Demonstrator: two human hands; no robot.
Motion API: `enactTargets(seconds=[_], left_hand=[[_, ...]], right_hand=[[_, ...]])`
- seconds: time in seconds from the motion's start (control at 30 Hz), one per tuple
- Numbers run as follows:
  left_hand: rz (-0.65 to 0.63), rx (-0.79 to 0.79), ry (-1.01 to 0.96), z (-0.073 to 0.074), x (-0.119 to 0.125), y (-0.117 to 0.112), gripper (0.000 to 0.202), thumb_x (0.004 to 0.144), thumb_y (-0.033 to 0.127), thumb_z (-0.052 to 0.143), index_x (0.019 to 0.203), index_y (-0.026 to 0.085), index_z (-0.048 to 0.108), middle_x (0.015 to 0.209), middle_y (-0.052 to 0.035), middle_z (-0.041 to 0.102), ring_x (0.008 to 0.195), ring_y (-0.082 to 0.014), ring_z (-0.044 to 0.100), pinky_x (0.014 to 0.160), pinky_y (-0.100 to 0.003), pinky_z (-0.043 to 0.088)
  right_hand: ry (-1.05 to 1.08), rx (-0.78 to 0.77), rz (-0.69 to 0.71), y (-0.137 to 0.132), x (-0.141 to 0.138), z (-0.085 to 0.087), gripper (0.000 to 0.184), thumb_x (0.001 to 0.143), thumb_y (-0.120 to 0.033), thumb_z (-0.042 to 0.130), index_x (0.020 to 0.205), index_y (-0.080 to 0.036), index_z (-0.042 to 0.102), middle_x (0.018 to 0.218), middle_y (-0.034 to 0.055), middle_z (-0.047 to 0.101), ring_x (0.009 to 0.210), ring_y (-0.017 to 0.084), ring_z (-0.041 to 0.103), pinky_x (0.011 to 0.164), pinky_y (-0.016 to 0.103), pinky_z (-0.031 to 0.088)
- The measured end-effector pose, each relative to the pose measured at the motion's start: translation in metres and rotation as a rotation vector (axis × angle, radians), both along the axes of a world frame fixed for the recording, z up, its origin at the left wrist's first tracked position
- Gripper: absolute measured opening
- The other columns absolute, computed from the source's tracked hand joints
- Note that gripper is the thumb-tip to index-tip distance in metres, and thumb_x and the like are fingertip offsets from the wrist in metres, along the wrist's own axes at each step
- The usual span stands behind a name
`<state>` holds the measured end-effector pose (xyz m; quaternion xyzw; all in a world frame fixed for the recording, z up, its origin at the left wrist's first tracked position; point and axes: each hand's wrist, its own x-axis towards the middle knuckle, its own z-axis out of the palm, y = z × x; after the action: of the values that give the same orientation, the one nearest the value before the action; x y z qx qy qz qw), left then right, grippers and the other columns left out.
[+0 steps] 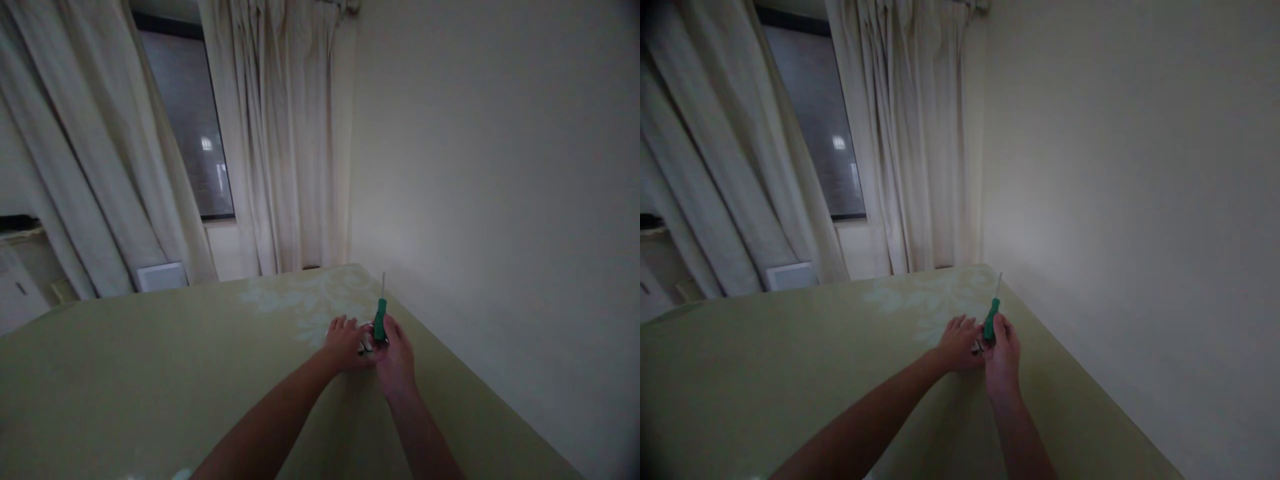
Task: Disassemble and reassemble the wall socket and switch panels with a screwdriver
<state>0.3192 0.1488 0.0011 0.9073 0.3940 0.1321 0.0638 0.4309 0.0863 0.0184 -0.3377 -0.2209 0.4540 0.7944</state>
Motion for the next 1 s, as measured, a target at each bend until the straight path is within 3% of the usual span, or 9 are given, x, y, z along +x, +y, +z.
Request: enactTargets(seconds=[0.1, 0.2, 0.3, 0.43, 0.57, 0.67, 0.8, 0.93, 1.0], left_hand=[[-0.013, 0.017, -0.022, 0.002, -0.016, -0.012, 0.102, 0.08, 0.074, 0.078, 0.164, 0.029, 0.04, 0.171, -0.0161, 0.04, 0.159, -0.0482, 0.03, 0.128, -0.065, 0.022], [-0.037, 0.056, -0.08, 0.001, -0.053, -0.034, 0.096, 0.089, 0.073, 0.07, 0.167, 0.029, 0.035, 0.176, -0.0126, 0.031, 0.163, -0.0427, 0.02, 0.132, -0.063, 0.014], [-0.003, 0.092, -0.137, -0.006, -0.109, -0.063, 0.089, 0.093, 0.058, 0.072, 0.168, 0.03, 0.033, 0.176, -0.0117, 0.032, 0.162, -0.0396, 0.025, 0.131, -0.064, 0.015], [0.114, 0.065, -0.245, -0.023, -0.189, -0.099, 0.079, 0.097, 0.046, 0.069, 0.167, 0.032, 0.034, 0.169, -0.0125, 0.044, 0.154, -0.0387, 0.039, 0.126, -0.064, 0.028], [0.208, -0.048, -0.474, -0.04, -0.238, -0.12, 0.08, 0.094, 0.044, 0.076, 0.164, 0.034, 0.037, 0.163, -0.0141, 0.05, 0.15, -0.0417, 0.041, 0.124, -0.068, 0.029], [0.111, -0.247, -0.734, -0.045, -0.247, -0.126, 0.098, 0.08, 0.046, 0.09, 0.162, 0.033, 0.038, 0.163, -0.0157, 0.048, 0.149, -0.0438, 0.043, 0.123, -0.066, 0.033], [-0.042, -0.613, -1.063, -0.039, -0.238, -0.132, 0.102, 0.074, 0.05, 0.095, 0.158, 0.03, 0.04, 0.14, -0.0152, 0.065, 0.12, -0.0354, 0.068, 0.104, -0.051, 0.056], [-0.15, -0.81, -1.098, -0.034, -0.23, -0.139, 0.104, 0.061, 0.046, 0.103, 0.148, 0.031, 0.047, 0.128, -0.0113, 0.068, 0.114, -0.033, 0.07, 0.096, -0.045, 0.057], [-0.237, -0.905, -1.08, -0.034, -0.227, -0.143, 0.104, 0.062, 0.046, 0.103, 0.148, 0.033, 0.045, 0.123, -0.0084, 0.067, 0.111, -0.0308, 0.071, 0.091, -0.042, 0.057]], right_hand=[[-0.022, -0.01, -0.017, -0.004, -0.009, 0.007, 0.047, 0.063, -0.046, 0.099, 0.096, -0.021, 0.075, 0.09, 0.001, 0.077, 0.073, 0.015, 0.072, 0.061, 0.022, 0.058], [-0.146, -0.024, 0.058, -0.011, -0.021, 0.012, 0.05, 0.063, -0.046, 0.098, 0.101, -0.02, 0.078, 0.094, 0.0023, 0.077, 0.079, 0.016, 0.071, 0.066, 0.023, 0.057], [-0.247, -0.029, 0.176, -0.02, -0.04, 0.008, 0.044, 0.069, -0.046, 0.09, 0.102, -0.02, 0.076, 0.089, 0.0018, 0.074, 0.076, 0.018, 0.07, 0.068, 0.026, 0.057], [-0.347, -0.002, 0.414, -0.034, -0.083, -0.007, 0.038, 0.075, -0.047, 0.079, 0.1, -0.019, 0.071, 0.08, 0.0006, 0.066, 0.067, 0.017, 0.063, 0.066, 0.029, 0.053], [-0.589, -0.037, 0.663, -0.045, -0.142, -0.022, 0.035, 0.077, -0.05, 0.078, 0.089, -0.021, 0.061, 0.069, -0.0052, 0.052, 0.058, 0.013, 0.047, 0.056, 0.026, 0.04], [-0.846, -0.016, 0.76, -0.046, -0.182, -0.027, 0.034, 0.073, -0.045, 0.083, 0.074, -0.019, 0.061, 0.067, -0.0038, 0.051, 0.064, 0.014, 0.045, 0.059, 0.027, 0.034], [-0.755, -0.124, 0.847, -0.046, -0.209, -0.033, 0.041, 0.069, -0.05, 0.085, 0.069, -0.021, 0.057, 0.06, -0.0056, 0.047, 0.062, 0.014, 0.044, 0.058, 0.027, 0.032], [-0.629, -0.196, 0.954, -0.059, -0.207, -0.044, 0.055, 0.061, -0.062, 0.086, 0.081, -0.024, 0.052, 0.059, -0.0082, 0.048, 0.054, 0.012, 0.042, 0.054, 0.026, 0.033], [-0.584, -0.208, 1.002, -0.066, -0.202, -0.051, 0.061, 0.056, -0.064, 0.088, 0.082, -0.025, 0.049, 0.059, -0.0093, 0.047, 0.053, 0.011, 0.04, 0.054, 0.026, 0.032]])
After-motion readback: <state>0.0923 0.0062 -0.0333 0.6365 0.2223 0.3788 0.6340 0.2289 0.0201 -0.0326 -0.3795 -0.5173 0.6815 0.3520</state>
